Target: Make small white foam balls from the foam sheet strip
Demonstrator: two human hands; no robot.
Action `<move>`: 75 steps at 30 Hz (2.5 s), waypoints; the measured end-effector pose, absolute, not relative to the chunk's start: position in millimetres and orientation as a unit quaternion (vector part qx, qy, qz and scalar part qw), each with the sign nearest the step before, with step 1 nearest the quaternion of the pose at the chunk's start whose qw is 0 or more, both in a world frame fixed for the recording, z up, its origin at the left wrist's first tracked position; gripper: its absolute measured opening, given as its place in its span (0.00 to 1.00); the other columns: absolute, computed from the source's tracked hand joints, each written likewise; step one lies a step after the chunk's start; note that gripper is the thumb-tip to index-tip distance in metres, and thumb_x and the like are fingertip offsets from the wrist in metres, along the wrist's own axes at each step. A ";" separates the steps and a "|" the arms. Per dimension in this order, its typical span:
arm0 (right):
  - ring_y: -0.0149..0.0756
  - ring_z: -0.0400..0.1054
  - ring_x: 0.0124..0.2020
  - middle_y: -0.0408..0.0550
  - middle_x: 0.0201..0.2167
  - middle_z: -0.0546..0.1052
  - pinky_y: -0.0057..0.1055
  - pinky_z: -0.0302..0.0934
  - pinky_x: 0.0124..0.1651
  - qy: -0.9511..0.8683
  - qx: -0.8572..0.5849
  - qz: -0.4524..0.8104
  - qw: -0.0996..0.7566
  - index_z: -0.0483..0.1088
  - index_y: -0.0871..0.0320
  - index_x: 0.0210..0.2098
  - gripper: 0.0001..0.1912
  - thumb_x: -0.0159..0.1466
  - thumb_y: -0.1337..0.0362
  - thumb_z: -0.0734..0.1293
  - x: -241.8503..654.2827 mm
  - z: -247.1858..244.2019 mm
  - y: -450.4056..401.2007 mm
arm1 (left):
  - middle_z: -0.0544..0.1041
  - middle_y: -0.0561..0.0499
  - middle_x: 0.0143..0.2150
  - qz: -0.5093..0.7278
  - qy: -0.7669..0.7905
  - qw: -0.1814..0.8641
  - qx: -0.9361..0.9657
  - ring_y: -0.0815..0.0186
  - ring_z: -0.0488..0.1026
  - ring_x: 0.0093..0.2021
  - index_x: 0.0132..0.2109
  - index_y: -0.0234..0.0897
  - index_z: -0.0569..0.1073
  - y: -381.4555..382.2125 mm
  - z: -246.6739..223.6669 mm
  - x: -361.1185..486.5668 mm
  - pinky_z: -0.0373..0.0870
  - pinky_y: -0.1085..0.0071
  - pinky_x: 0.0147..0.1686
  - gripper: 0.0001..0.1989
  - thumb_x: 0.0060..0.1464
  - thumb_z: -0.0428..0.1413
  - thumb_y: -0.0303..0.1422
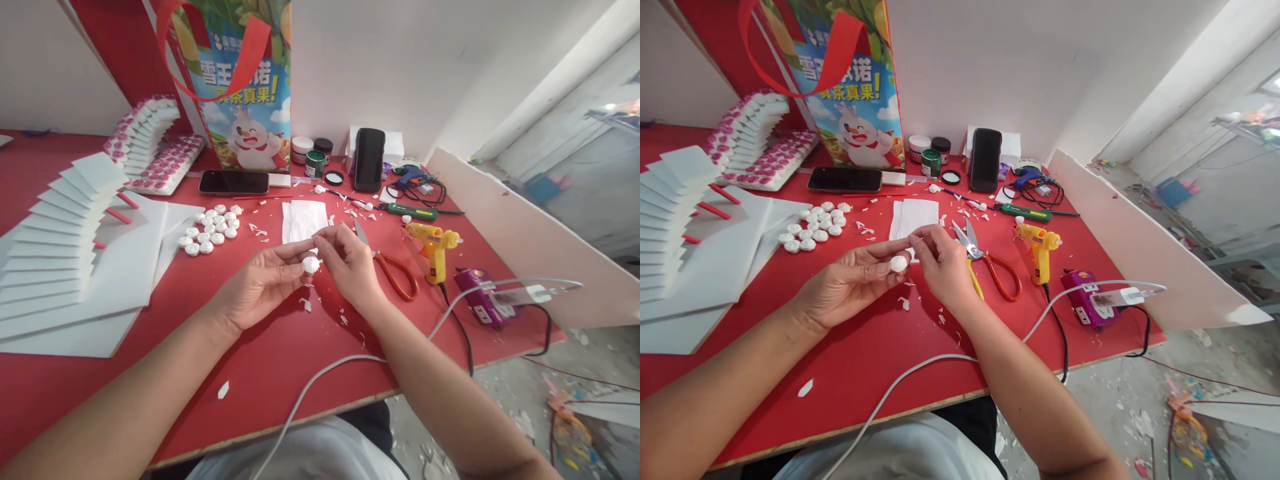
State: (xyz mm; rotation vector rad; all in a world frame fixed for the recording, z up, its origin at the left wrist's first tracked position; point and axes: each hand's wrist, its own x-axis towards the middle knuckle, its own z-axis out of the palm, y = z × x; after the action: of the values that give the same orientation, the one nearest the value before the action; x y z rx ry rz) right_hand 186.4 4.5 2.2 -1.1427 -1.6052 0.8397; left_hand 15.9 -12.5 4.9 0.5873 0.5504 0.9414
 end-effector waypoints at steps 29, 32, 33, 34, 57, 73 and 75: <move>0.20 0.43 0.10 0.35 0.11 0.65 0.23 0.35 0.14 -0.396 -0.466 0.554 0.564 0.64 0.54 0.25 0.02 0.53 0.67 0.62 198.4 21.4 12.8 | 0.82 0.50 0.36 0.457 0.391 0.693 0.397 0.66 0.80 0.36 0.40 0.35 0.80 -5.1 1.1 8.7 0.77 0.64 0.47 0.13 0.48 0.71 0.35; 0.21 0.42 0.09 0.36 0.11 0.64 0.22 0.33 0.13 -0.373 -0.468 0.583 0.550 0.63 0.54 0.25 0.01 0.52 0.65 0.62 200.9 23.0 13.7 | 0.82 0.48 0.39 0.460 0.416 0.622 0.478 0.63 0.81 0.40 0.46 0.37 0.79 -6.0 5.3 3.6 0.77 0.62 0.48 0.14 0.54 0.67 0.38; 0.21 0.42 0.09 0.36 0.10 0.64 0.22 0.33 0.13 -0.369 -0.468 0.592 0.542 0.62 0.54 0.24 0.03 0.53 0.64 0.62 201.3 22.9 14.0 | 0.82 0.47 0.39 0.458 0.432 0.584 0.513 0.62 0.81 0.42 0.48 0.37 0.78 -5.1 7.7 0.9 0.77 0.61 0.48 0.15 0.56 0.65 0.39; 0.21 0.42 0.09 0.37 0.10 0.63 0.22 0.33 0.13 -0.369 -0.470 0.599 0.533 0.60 0.54 0.23 0.05 0.54 0.63 0.62 201.4 22.4 14.4 | 0.81 0.46 0.40 0.454 0.450 0.542 0.546 0.61 0.81 0.43 0.51 0.37 0.77 -3.6 10.5 -2.1 0.77 0.60 0.49 0.17 0.57 0.64 0.39; 0.23 0.51 0.17 0.43 0.19 0.73 0.27 0.46 0.21 -0.450 -0.443 0.501 0.592 0.70 0.57 0.21 0.14 0.54 0.58 0.76 197.1 13.8 17.8 | 0.76 0.43 0.42 0.259 0.499 0.032 0.827 0.53 0.72 0.45 0.44 0.42 0.79 12.1 -16.6 -91.7 0.69 0.51 0.51 0.13 0.64 0.48 0.31; 0.46 0.64 0.66 0.60 0.63 0.72 0.45 0.61 0.65 -0.886 -0.250 0.230 0.315 0.68 0.61 0.64 0.24 0.70 0.70 0.58 158.9 6.6 -46.4 | 0.67 0.51 0.69 0.311 0.600 0.161 0.720 0.49 0.63 0.69 0.68 0.55 0.63 -108.5 15.1 -129.5 0.57 0.51 0.68 0.23 0.68 0.47 0.40; 0.45 0.54 0.72 0.57 0.69 0.65 0.46 0.51 0.72 -0.949 -0.115 0.203 0.211 0.61 0.64 0.68 0.25 0.73 0.65 0.57 135.6 4.4 -73.1 | 0.68 0.52 0.68 0.335 0.603 0.167 0.705 0.50 0.64 0.68 0.66 0.55 0.65 -108.2 16.6 -127.7 0.57 0.51 0.69 0.22 0.68 0.47 0.40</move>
State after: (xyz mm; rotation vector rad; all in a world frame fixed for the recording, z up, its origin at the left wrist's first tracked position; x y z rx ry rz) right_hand 135.6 -73.1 4.4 -0.3194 -2.6379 0.5631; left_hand -127.7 -108.2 16.6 2.0053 1.7153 0.9540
